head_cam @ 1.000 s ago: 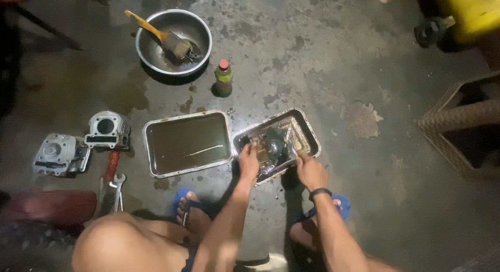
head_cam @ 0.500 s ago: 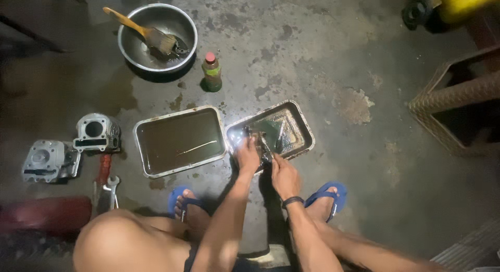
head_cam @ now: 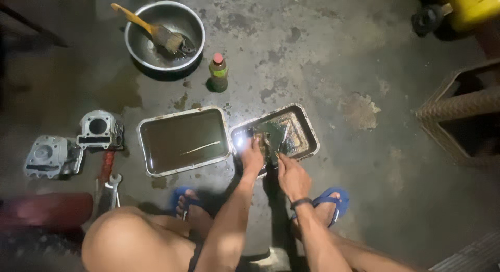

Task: The person scrubs a metal engine part with a brush inside a rectangular tray filled with liquid. They repeatedly dip the part into the liquid and scrub its surfaces to remove grime.

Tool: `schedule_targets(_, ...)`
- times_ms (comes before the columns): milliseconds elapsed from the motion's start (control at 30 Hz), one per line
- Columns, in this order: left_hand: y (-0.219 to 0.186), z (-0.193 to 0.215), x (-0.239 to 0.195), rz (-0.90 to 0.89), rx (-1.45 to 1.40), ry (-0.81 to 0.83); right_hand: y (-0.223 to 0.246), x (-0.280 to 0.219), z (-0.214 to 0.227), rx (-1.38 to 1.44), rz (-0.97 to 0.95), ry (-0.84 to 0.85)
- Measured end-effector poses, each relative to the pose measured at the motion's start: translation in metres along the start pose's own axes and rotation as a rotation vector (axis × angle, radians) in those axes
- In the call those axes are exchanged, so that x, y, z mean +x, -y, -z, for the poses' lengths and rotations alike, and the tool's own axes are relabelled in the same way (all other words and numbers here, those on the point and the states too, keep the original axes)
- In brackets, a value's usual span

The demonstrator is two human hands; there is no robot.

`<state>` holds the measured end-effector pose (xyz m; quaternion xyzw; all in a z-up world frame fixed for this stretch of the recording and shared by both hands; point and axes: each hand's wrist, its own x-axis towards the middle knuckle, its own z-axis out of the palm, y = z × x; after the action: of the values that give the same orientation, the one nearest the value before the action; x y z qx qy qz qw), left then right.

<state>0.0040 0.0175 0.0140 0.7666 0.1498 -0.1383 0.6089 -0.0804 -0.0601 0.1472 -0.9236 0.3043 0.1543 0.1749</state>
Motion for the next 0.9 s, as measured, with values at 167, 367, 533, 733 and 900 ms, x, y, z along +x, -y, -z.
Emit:
schedule_targets(167,-0.036,0.011,-0.022,0.024,-0.013,0.051,-0.005,0.01,-0.018,0.097,-0.072,-0.013)
schedule_targets(367,-0.038,0.016,-0.016,-0.046,0.015,0.034,-0.022,0.022,-0.033,0.148,-0.03,-0.037)
schedule_targets(533,-0.041,0.026,-0.022,-0.034,0.017,0.03,-0.007,-0.006,-0.026,0.359,-0.07,-0.015)
schedule_targets(733,-0.024,0.039,-0.012,-0.085,0.164,-0.038,0.009,-0.038,-0.04,0.706,-0.074,0.064)
schedule_targets(900,-0.027,0.053,-0.008,-0.099,0.218,-0.049,0.015,-0.04,-0.045,0.636,-0.086,0.064)
